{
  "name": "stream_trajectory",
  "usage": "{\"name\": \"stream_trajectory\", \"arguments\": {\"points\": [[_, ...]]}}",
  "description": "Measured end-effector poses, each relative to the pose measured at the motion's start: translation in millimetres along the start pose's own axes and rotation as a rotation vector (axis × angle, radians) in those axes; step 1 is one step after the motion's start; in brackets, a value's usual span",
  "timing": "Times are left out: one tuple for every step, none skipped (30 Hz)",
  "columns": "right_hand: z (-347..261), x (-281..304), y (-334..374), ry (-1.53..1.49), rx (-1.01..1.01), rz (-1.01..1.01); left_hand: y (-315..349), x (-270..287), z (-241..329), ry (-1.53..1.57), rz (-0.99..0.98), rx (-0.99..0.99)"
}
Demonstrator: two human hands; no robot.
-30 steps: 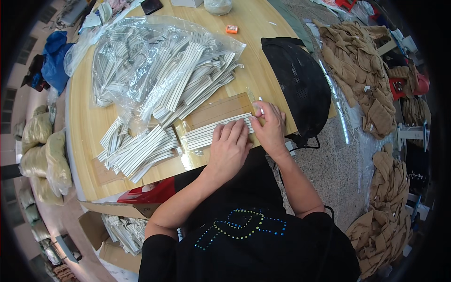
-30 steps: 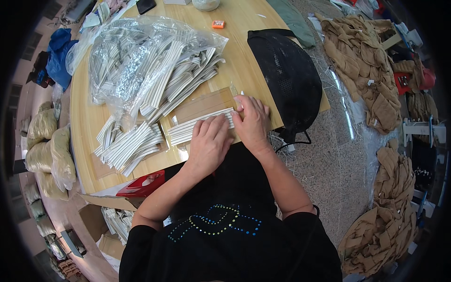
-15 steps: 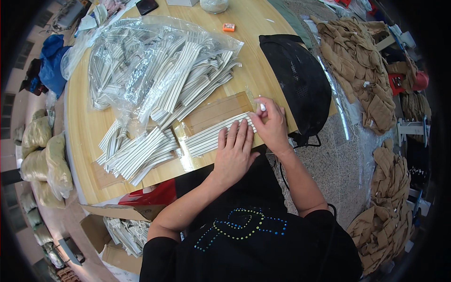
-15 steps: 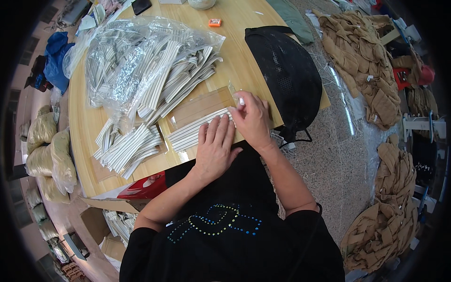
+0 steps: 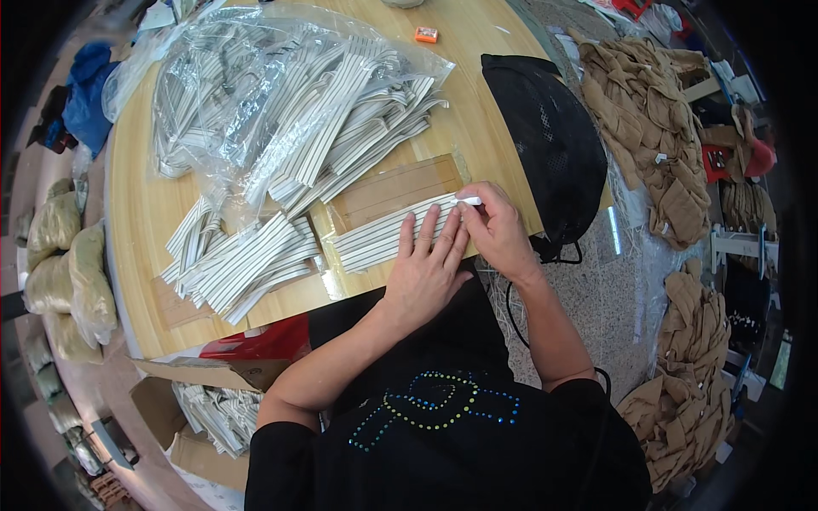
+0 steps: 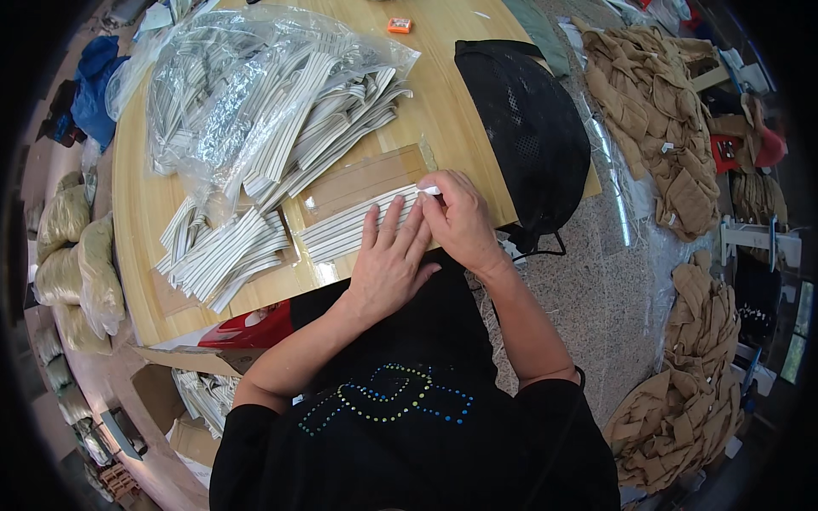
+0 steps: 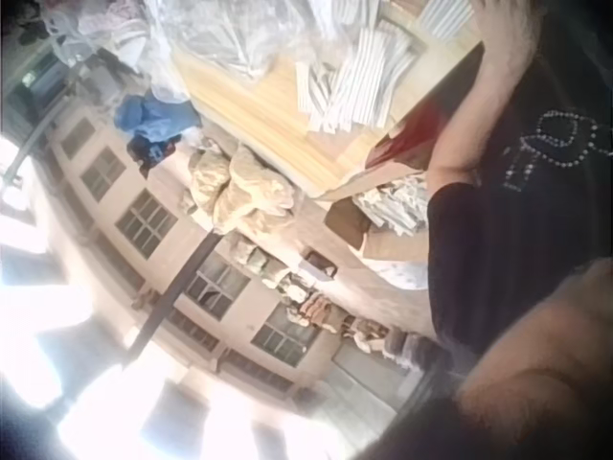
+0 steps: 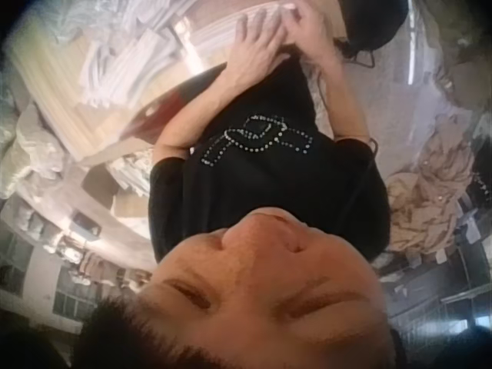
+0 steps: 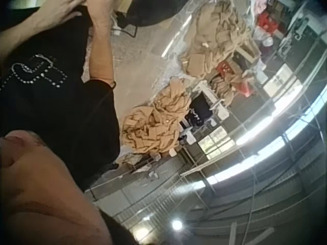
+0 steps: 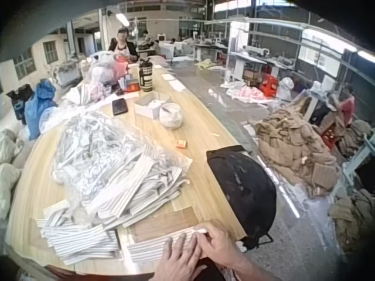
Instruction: Aligning and stacking white fabric strips on a workbench in a sewing factory.
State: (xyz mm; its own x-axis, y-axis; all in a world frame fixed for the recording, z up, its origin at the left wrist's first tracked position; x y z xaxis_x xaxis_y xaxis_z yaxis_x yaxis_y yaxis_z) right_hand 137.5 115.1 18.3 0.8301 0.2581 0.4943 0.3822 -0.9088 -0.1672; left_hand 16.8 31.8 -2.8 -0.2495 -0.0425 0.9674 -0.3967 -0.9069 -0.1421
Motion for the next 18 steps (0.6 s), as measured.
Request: {"name": "stream_trajectory", "arguments": {"points": [[0.4,-0.4,-0.3,0.002,-0.001,-0.003,-0.1,-0.2,0.0,0.003,0.001,0.002],[0.1,-0.5,-0.5,0.046,0.025,0.001,-0.3,-0.4,0.3,0.009,0.005,-0.001],[-0.7,-1.1,-0.5,0.088,0.05,0.006,0.1,-0.3,0.4,0.013,0.007,-0.005],[-0.7,-1.2,-1.3,0.089,0.05,0.003,0.4,-1.2,0.0,0.015,0.007,-0.003],[-0.8,-1.4,-2.3,0.127,0.054,-0.017,0.7,-2.8,-0.5,0.02,0.005,0.0],[-1.6,-1.0,-3.4,0.167,0.059,-0.033,0.1,-3.1,-0.8,0.025,0.005,-0.001],[-2.3,-2.7,-2.6,0.17,0.061,-0.033,0.9,-2.2,-0.4,0.026,0.008,-0.001],[-1.6,-6.2,-0.9,0.131,0.008,-0.02,2.5,-1.6,0.3,0.04,-0.003,0.003],[-4.2,-10.4,-1.1,0.089,-0.041,-0.012,4.3,-1.4,0.5,0.053,-0.014,0.013],[-9.5,-13.7,-2.5,0.088,-0.036,-0.019,3.5,-2.2,0.1,0.052,-0.011,0.021],[-19.0,-16.8,-4.5,0.067,0.052,-0.049,1.1,-4.5,-0.1,0.064,-0.008,0.018],[-27.2,-20.5,-5.7,0.043,0.14,-0.079,1.1,-6.1,-0.6,0.076,-0.006,0.013],[-26.5,-24.3,-5.9,0.041,0.144,-0.085,2.9,-8.0,-0.6,0.075,-0.004,0.021],[-24.5,-29.5,-6.1,0.085,0.175,-0.106,4.8,-9.6,-0.5,0.086,0.013,0.026],[-23.3,-31.4,-6.8,0.134,0.205,-0.125,4.3,-9.5,0.8,0.1,0.033,0.026],[-22.9,-31.8,-8.0,0.139,0.206,-0.13,3.2,-9.3,1.3,0.104,0.037,0.03],[-22.6,-31.7,-9.4,0.183,0.21,-0.124,1.2,-8.7,1.5,0.094,0.039,0.026],[-22.4,-33.4,-10.0,0.221,0.214,-0.12,1.5,-7.9,1.1,0.082,0.039,0.025]]}}
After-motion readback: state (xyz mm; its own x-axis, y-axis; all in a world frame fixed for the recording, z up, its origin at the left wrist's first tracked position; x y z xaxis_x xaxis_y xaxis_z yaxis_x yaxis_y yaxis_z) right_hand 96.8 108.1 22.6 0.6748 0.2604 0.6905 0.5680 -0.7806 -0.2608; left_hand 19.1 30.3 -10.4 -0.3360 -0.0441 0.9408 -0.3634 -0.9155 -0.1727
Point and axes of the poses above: each hand's wrist, its own y-axis away from the middle knuckle, its own x-axis out of the back of the hand, z = x × y, the point moved 3 cm from there along -y, towards the middle knuckle, and after that the axes turned 2 degrees about -z, right-handed, at the moved point
